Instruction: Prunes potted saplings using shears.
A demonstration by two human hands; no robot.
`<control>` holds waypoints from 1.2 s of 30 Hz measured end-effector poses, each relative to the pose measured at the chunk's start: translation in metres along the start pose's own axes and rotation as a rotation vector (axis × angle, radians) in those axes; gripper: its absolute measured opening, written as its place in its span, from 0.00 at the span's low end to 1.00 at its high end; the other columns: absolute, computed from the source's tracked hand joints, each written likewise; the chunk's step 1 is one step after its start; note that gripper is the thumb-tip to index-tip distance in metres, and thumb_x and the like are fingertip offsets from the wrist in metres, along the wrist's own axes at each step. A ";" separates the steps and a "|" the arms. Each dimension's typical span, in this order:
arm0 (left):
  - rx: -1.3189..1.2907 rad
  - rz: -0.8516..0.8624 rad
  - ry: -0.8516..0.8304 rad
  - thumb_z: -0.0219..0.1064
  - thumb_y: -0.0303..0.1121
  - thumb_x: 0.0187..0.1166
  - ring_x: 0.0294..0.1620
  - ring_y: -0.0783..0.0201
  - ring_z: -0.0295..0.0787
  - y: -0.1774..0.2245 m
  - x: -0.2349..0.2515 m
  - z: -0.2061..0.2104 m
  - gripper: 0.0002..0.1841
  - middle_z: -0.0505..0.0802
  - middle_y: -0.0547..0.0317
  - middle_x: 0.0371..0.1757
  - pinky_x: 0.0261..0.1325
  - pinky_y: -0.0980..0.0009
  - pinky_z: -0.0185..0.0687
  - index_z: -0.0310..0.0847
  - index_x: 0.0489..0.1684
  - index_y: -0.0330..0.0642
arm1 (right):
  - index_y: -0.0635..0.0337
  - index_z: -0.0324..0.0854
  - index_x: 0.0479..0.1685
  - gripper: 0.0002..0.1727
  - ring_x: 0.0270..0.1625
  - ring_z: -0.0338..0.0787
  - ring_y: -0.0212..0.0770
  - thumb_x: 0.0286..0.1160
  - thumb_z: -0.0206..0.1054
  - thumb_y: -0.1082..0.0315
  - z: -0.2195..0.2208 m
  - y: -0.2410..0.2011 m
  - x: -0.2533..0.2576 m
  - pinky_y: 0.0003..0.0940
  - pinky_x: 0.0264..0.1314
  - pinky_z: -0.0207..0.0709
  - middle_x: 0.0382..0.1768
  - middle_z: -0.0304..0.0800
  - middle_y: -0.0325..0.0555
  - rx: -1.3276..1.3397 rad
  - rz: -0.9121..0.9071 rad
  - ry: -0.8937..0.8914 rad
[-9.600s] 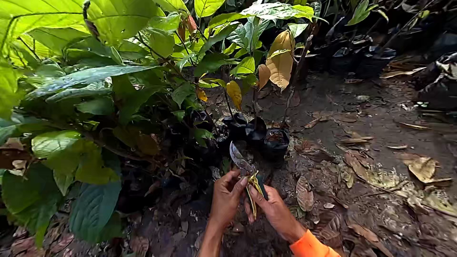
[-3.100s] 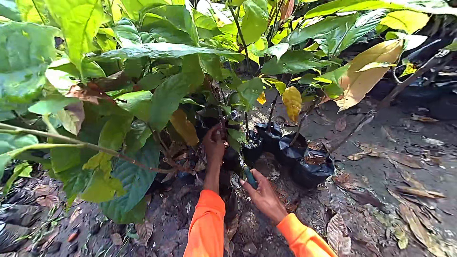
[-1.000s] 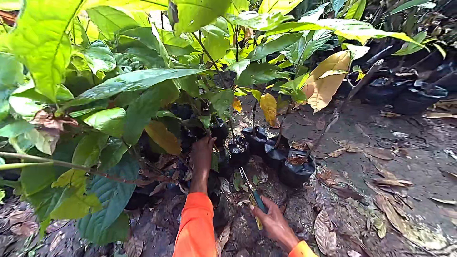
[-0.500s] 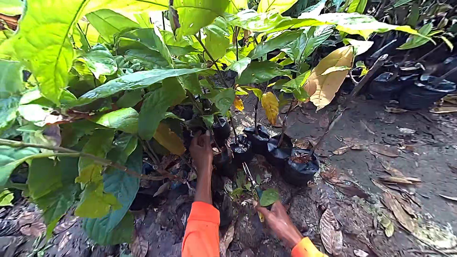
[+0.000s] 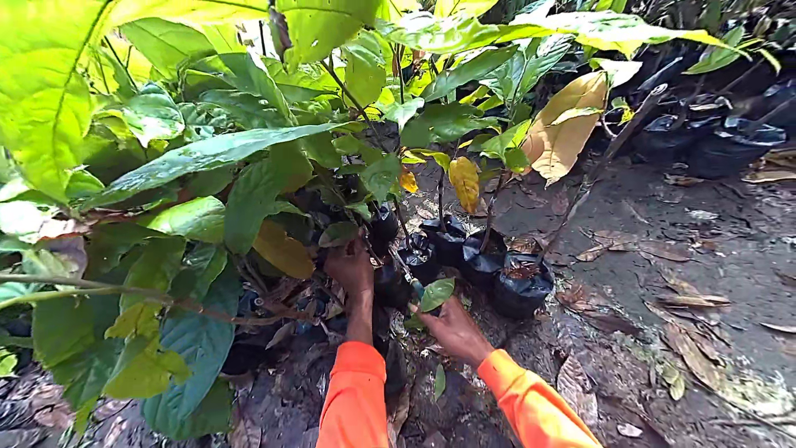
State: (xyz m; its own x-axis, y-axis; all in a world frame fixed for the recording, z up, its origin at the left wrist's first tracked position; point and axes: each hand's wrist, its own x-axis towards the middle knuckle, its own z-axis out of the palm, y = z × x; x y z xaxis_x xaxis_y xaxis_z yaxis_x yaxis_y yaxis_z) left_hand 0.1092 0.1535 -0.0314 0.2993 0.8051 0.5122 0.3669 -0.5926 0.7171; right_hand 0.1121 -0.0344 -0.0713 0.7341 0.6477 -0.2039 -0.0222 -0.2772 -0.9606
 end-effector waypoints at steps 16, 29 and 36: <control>-0.272 -0.099 -0.042 0.68 0.25 0.81 0.30 0.73 0.92 -0.011 0.000 0.002 0.08 0.95 0.53 0.29 0.44 0.74 0.89 0.87 0.37 0.25 | 0.67 0.85 0.61 0.25 0.67 0.88 0.55 0.78 0.69 0.54 0.008 -0.019 0.064 0.55 0.73 0.76 0.59 0.91 0.61 -0.198 -0.290 -0.074; -0.277 -0.114 -0.046 0.71 0.25 0.79 0.29 0.73 0.93 -0.013 0.000 0.006 0.07 0.95 0.52 0.30 0.44 0.75 0.90 0.89 0.39 0.25 | 0.68 0.86 0.61 0.22 0.65 0.90 0.56 0.80 0.66 0.57 -0.006 -0.028 0.071 0.54 0.71 0.77 0.57 0.92 0.62 -0.322 -0.385 -0.076; -0.321 -0.076 -0.056 0.70 0.23 0.78 0.30 0.75 0.94 -0.015 -0.002 0.006 0.06 0.96 0.54 0.29 0.44 0.78 0.90 0.88 0.39 0.24 | 0.66 0.87 0.57 0.23 0.58 0.92 0.48 0.76 0.70 0.54 0.003 -0.007 0.067 0.48 0.67 0.81 0.50 0.94 0.55 -0.140 -0.374 0.042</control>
State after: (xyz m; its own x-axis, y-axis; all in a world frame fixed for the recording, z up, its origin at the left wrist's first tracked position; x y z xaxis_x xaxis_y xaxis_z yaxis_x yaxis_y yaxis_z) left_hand 0.1083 0.1605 -0.0457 0.3326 0.8386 0.4314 0.0961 -0.4852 0.8691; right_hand 0.1594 0.0124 -0.0789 0.7014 0.6933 0.1654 0.3424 -0.1242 -0.9313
